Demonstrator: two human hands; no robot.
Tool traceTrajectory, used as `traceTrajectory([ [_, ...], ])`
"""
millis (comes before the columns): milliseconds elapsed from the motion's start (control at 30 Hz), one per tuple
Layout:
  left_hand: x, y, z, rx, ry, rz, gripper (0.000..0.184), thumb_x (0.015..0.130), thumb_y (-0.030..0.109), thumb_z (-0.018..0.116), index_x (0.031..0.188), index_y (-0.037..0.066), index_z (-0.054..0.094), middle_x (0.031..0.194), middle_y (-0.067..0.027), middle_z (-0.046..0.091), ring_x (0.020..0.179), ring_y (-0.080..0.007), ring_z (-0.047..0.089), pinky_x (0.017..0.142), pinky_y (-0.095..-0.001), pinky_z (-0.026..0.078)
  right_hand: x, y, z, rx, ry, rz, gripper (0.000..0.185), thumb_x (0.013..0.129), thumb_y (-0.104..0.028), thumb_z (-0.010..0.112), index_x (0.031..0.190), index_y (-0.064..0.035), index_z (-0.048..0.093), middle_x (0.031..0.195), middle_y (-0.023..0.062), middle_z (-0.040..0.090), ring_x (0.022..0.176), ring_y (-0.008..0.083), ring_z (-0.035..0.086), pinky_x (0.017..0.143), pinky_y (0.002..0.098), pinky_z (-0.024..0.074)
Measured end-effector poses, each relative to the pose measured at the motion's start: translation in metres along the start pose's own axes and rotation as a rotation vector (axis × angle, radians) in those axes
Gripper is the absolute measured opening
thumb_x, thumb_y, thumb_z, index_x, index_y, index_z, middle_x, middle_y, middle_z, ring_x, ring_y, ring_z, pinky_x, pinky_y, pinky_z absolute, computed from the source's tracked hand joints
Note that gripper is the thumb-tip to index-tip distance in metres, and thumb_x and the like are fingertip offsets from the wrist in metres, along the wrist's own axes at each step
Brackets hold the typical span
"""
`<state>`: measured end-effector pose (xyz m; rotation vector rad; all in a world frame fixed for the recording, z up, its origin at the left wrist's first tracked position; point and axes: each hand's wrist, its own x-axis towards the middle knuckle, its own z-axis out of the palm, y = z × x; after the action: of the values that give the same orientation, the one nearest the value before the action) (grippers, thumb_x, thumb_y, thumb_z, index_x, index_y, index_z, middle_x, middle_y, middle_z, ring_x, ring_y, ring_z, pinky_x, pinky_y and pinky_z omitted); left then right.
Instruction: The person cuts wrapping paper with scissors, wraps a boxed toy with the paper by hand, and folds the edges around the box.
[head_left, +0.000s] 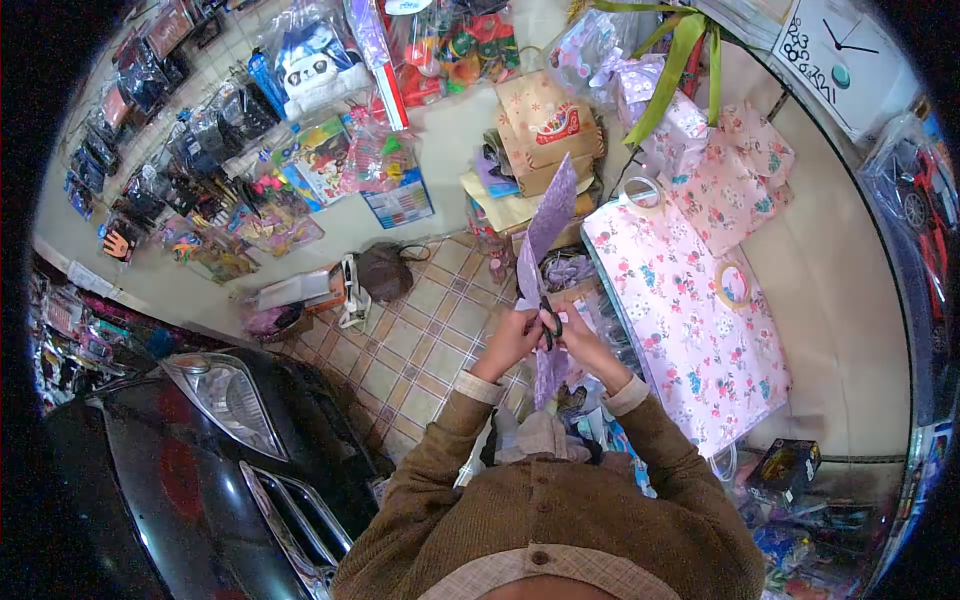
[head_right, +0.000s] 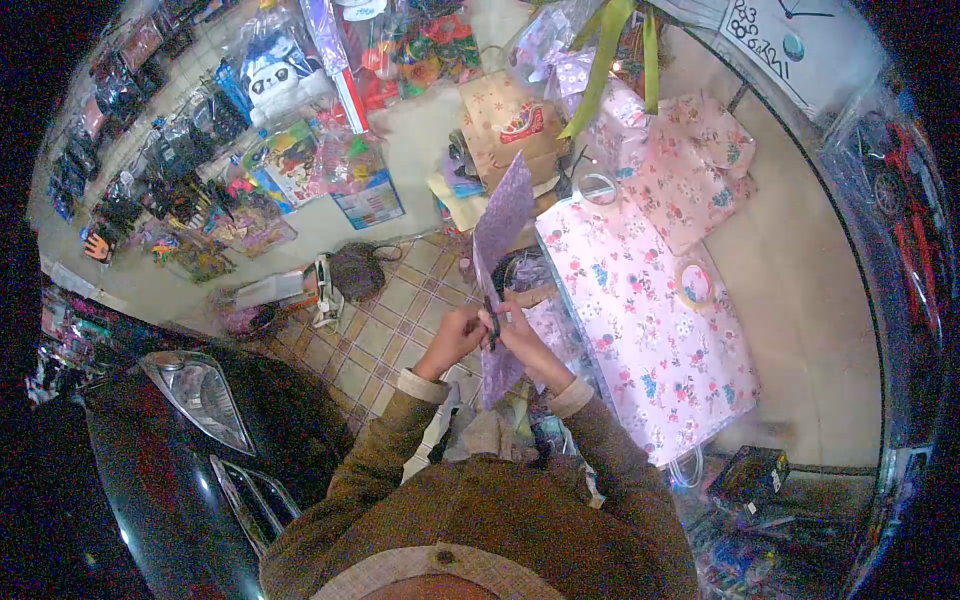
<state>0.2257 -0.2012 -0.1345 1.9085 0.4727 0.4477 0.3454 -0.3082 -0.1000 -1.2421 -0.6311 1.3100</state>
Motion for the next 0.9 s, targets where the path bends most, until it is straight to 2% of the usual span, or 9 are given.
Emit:
traceTrajectory([
  [100, -0.002, 0.000, 0.007, -0.220, -0.009, 0.007, 0.010, 0.085, -0.004, 0.049, 0.085, -0.002, 0.059, 0.069, -0.0066, 0.062, 0.062, -0.0114, 0.061, 0.056, -0.0258, 0.047, -0.002, 0.001, 0.000, -0.048, 0.023, -0.023, 0.042, 0.089, -0.042, 0.057, 0.109, -0.0086, 0.039, 0.078, 0.0026, 0.056, 0.069, 0.0092, 0.054, 0.063, 0.0226, 0.0413],
  [200, -0.005, 0.012, 0.002, -0.132, -0.038, -0.024, 0.011, 0.087, -0.003, 0.048, 0.085, -0.003, 0.059, 0.069, -0.0064, 0.062, 0.063, -0.0118, 0.060, 0.058, -0.0268, 0.048, -0.001, 0.003, 0.000, -0.084, 0.052, -0.021, 0.040, 0.090, -0.039, 0.057, 0.108, -0.0089, 0.039, 0.076, 0.0019, 0.055, 0.068, 0.0092, 0.054, 0.063, 0.0225, 0.0411],
  [300, -0.005, 0.018, 0.000, -0.142, -0.037, 0.020, 0.011, 0.087, -0.002, 0.049, 0.083, -0.003, 0.059, 0.069, -0.0057, 0.062, 0.062, -0.0118, 0.059, 0.057, -0.0270, 0.047, 0.001, 0.007, -0.005, -0.048, 0.033, 0.007, 0.048, 0.086, -0.038, 0.064, 0.109, -0.0087, 0.034, 0.082, 0.0049, 0.057, 0.068, 0.0100, 0.055, 0.062, 0.0239, 0.0437],
  [400, -0.006, 0.022, -0.001, -0.168, -0.035, 0.018, 0.011, 0.086, 0.002, 0.051, 0.082, -0.002, 0.060, 0.065, -0.0074, 0.061, 0.058, -0.0114, 0.057, 0.054, -0.0285, 0.045, -0.001, 0.005, -0.004, -0.114, 0.053, -0.007, 0.047, 0.084, -0.035, 0.066, 0.109, -0.0091, 0.036, 0.079, 0.0043, 0.058, 0.066, 0.0103, 0.056, 0.060, 0.0234, 0.0437],
  [500, -0.009, 0.034, -0.004, -0.002, -0.007, 0.097, 0.010, 0.085, 0.006, 0.054, 0.081, 0.001, 0.062, 0.059, -0.0107, 0.057, 0.052, -0.0120, 0.053, 0.050, -0.0304, 0.041, 0.001, 0.009, -0.006, 0.006, 0.065, -0.006, 0.046, 0.084, -0.032, 0.068, 0.109, -0.0094, 0.036, 0.076, 0.0035, 0.058, 0.063, 0.0104, 0.057, 0.057, 0.0232, 0.0432],
  [600, -0.012, 0.028, -0.001, 0.019, 0.010, 0.160, 0.009, 0.084, 0.006, 0.054, 0.083, 0.002, 0.062, 0.058, -0.0139, 0.055, 0.048, -0.0167, 0.052, 0.048, -0.0329, 0.040, -0.003, 0.007, -0.002, -0.154, 0.098, -0.054, 0.037, 0.088, -0.033, 0.062, 0.105, -0.0070, 0.042, 0.076, 0.0036, 0.057, 0.064, 0.0100, 0.054, 0.059, 0.0233, 0.0422],
  [800, -0.013, 0.012, -0.002, 0.108, -0.029, 0.337, 0.008, 0.081, 0.003, 0.054, 0.083, 0.000, 0.061, 0.068, -0.0188, 0.060, 0.054, -0.0329, 0.055, 0.055, -0.0394, 0.044, -0.006, 0.010, 0.000, -0.042, 0.122, -0.056, 0.041, 0.086, -0.034, 0.064, 0.108, -0.0067, 0.042, 0.076, 0.0030, 0.057, 0.062, 0.0097, 0.053, 0.057, 0.0229, 0.0412],
  [900, -0.016, 0.015, -0.001, 0.083, -0.062, 0.221, 0.009, 0.081, 0.002, 0.053, 0.083, -0.001, 0.061, 0.071, -0.0211, 0.059, 0.057, -0.0362, 0.056, 0.058, -0.0406, 0.045, -0.003, 0.014, -0.007, -0.024, 0.087, 0.015, 0.046, 0.086, -0.028, 0.066, 0.113, -0.0081, 0.035, 0.083, 0.0041, 0.060, 0.069, 0.0091, 0.056, 0.061, 0.0227, 0.0429],
])
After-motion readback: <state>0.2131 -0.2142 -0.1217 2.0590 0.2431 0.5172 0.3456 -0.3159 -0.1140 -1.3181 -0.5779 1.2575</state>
